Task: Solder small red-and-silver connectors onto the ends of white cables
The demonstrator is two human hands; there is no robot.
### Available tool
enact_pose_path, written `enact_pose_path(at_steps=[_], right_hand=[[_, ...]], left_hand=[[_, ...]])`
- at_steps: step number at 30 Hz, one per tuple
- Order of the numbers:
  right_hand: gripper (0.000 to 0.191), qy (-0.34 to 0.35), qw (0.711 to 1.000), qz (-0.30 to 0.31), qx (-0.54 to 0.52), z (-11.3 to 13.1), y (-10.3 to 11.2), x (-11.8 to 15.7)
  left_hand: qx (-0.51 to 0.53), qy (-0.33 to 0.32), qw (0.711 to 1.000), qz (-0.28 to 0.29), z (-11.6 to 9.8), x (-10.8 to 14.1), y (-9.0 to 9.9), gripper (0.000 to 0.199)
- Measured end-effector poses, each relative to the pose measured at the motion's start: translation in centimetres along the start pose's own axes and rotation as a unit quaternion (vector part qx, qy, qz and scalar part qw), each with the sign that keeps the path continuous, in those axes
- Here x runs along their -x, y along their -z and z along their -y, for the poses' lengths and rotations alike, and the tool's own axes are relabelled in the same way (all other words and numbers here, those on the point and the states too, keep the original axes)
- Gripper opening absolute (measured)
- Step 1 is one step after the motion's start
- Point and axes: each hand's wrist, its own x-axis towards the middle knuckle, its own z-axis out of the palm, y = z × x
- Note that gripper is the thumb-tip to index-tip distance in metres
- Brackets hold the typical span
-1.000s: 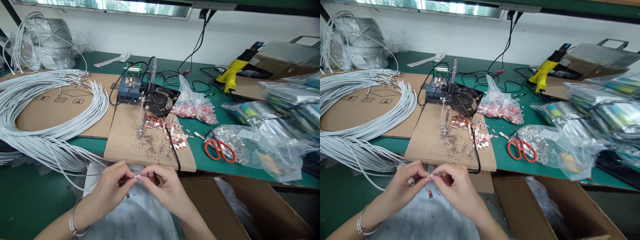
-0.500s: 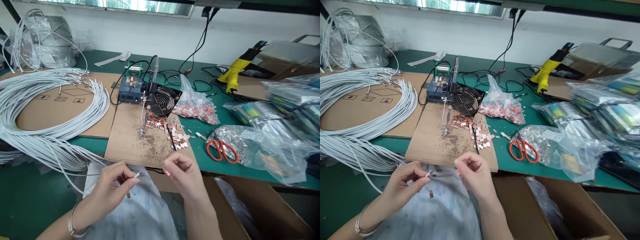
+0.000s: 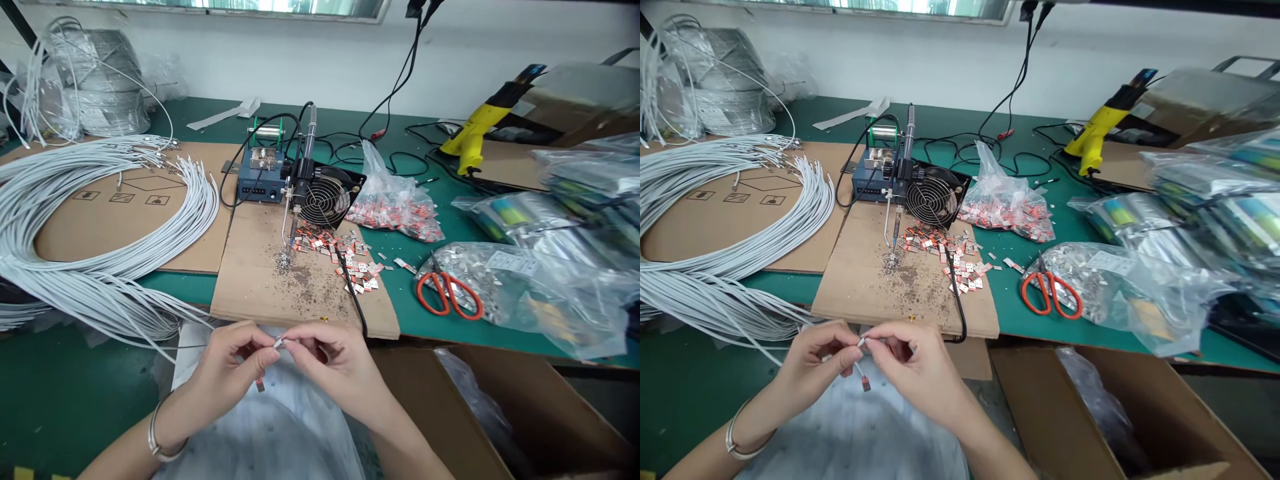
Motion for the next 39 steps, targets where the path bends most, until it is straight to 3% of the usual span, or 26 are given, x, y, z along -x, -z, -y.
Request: enact_pose_path(at_steps=[6,9,12,15,21,25,29,32,35,39], right_hand=[[0.016,0.020,1.000,0.000,0.012,0.0,0.0,0.1],[0.014,-0.023,0.994,0.033,-0.103,-0.6,-0.2,-0.2],[0.014,-0.096,0.956,0.082,-0.263,-1.7,-0.6,-0.6],[0.020,-0.148,0.925,0.101,-0.334,-2.6,-0.8,-1.0],[0.017,-0.092,0.982,0.012,-0.166,-1.7,-0.3,-0.9],[0.014,-0.054,0.997,-0.008,-0.058,-1.1,-0.3,-0.5],[0.013,0.000,0.999,-0.046,0.013,-1.2,-0.8,-0.3],[0.018,0.031,0.995,-0.091,-0.003,-1.4,-1.6,-0.1],[0.017,0.074,0.987,-0.145,-0.005,-1.6,-2.9,0.3],[0.018,0.142,0.969,-0.190,0.070,-1.5,-3.3,0.6]], left_hand=[[-0.125,-0.098,0.987,-0.022,0.1,-0.3,0.2,0.009],[-0.118,-0.134,0.984,-0.009,0.2,-0.6,0.6,0.008],[-0.115,-0.157,0.981,0.014,0.1,-1.0,1.0,0.010],[-0.161,-0.162,0.973,0.025,-0.2,-1.1,1.3,0.013],[-0.227,-0.164,0.959,-0.051,-0.1,-0.9,0.9,0.008],[-0.260,-0.181,0.945,-0.076,0.0,-0.7,0.4,0.009],[-0.267,-0.185,0.942,-0.087,0.0,-0.5,0.1,0.010],[-0.241,-0.153,0.952,-0.105,0.0,-0.5,-0.4,0.014],[-0.216,-0.132,0.959,-0.125,0.0,-0.5,-1.1,0.018],[-0.208,-0.136,0.959,-0.133,0.1,-0.5,-1.8,0.021]])
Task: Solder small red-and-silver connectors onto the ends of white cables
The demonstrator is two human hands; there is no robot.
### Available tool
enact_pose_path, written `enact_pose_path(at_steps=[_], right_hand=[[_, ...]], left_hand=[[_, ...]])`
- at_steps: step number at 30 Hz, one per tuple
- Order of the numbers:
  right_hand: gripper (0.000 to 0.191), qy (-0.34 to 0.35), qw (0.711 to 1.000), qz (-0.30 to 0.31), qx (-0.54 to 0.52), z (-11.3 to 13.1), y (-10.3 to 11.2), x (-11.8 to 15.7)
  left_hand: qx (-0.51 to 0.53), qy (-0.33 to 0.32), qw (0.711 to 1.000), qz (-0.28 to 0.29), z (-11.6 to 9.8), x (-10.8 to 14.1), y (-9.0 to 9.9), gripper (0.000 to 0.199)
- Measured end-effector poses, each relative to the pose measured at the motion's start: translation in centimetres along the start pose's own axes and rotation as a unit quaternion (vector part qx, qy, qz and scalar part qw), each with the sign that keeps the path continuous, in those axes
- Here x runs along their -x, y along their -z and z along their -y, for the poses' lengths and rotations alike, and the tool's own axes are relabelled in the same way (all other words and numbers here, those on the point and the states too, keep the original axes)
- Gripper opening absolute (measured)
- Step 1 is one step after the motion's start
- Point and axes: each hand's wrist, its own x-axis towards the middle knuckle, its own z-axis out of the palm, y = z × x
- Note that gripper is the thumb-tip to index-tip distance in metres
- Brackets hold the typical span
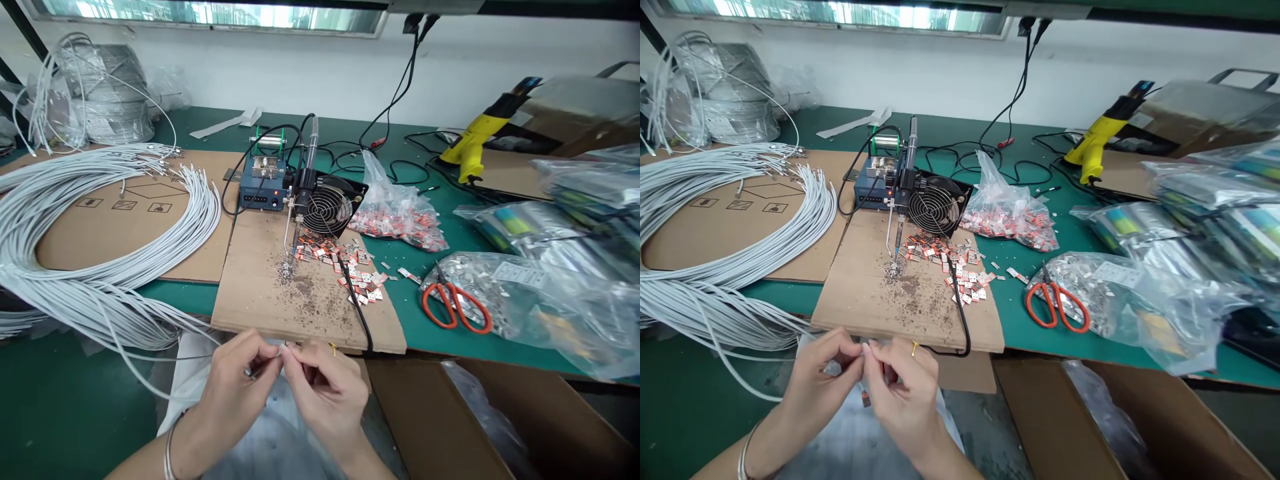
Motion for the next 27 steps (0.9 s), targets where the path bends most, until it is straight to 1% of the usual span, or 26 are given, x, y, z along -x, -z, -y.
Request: enact_pose_path(at_steps=[1,3,4,5,6,8,10,12,14,15,17,18,19,20,22,23,24,25,27], right_hand=[[0.019,-0.008,1.000,0.023,0.001,0.0,0.4,-0.2],[0.020,-0.065,0.991,0.110,-0.027,-0.4,1.8,-1.0],[0.020,-0.100,0.983,0.149,-0.041,-0.7,2.6,-1.7],[0.019,-0.129,0.975,0.174,-0.039,-1.1,3.4,-2.4],[0.018,-0.143,0.974,0.176,-0.012,-1.6,4.0,-3.2],[0.016,-0.129,0.971,0.162,0.118,-2.5,4.9,-4.8],[0.013,-0.092,0.944,0.179,0.260,-3.1,5.3,-6.3],[0.013,-0.075,0.919,0.184,0.340,-3.6,6.0,-7.5],[0.023,-0.084,0.905,0.146,0.391,-3.9,7.6,-8.0],[0.026,-0.097,0.894,0.119,0.421,-4.1,8.9,-8.1],[0.024,-0.133,0.865,0.057,0.481,-4.5,12.0,-7.7],[0.023,-0.157,0.845,0.026,0.511,-4.8,13.7,-7.4],[0.021,-0.181,0.823,0.003,0.538,-5.2,15.3,-7.0],[0.019,-0.203,0.807,-0.005,0.555,-5.8,16.8,-6.8],[0.017,-0.234,0.787,-0.009,0.570,-7.0,19.2,-6.4],[0.022,-0.247,0.786,-0.008,0.567,-7.6,20.1,-6.4],[0.029,-0.252,0.792,-0.001,0.556,-8.1,20.8,-6.4],[0.033,-0.248,0.797,-0.001,0.550,-8.4,21.3,-6.5],[0.032,-0.216,0.815,-0.004,0.538,-8.4,21.8,-6.6]], left_hand=[[-0.004,-0.007,1.000,0.002,0.1,0.0,0.0,0.021],[-0.002,-0.014,1.000,0.006,0.6,0.1,0.2,0.017],[0.018,-0.001,1.000,0.010,1.0,0.2,0.4,0.015],[0.058,0.025,0.998,0.014,1.3,0.2,0.5,0.014],[0.115,0.062,0.991,0.022,1.7,0.2,0.7,0.015],[0.240,0.147,0.959,0.032,2.2,0.3,0.9,0.020],[0.323,0.213,0.922,0.033,2.4,0.4,1.0,0.028],[0.359,0.259,0.896,0.036,2.5,0.5,1.0,0.034],[0.390,0.304,0.867,0.056,2.7,0.5,1.2,0.037],[0.407,0.325,0.851,0.071,2.8,0.4,1.3,0.036],[0.431,0.351,0.826,0.096,2.9,0.2,1.6,0.036],[0.434,0.352,0.823,0.102,2.9,0.1,1.6,0.036],[0.432,0.347,0.826,0.103,2.7,0.0,1.6,0.037],[0.425,0.337,0.834,0.100,2.6,-0.1,1.6,0.038],[0.408,0.317,0.852,0.087,2.0,-0.4,1.5,0.039],[0.402,0.307,0.859,0.082,1.7,-0.4,1.4,0.039],[0.397,0.298,0.865,0.079,1.5,-0.4,1.4,0.039],[0.395,0.289,0.869,0.076,1.3,-0.3,1.3,0.039],[0.401,0.274,0.872,0.068,1.0,0.1,1.3,0.036]])
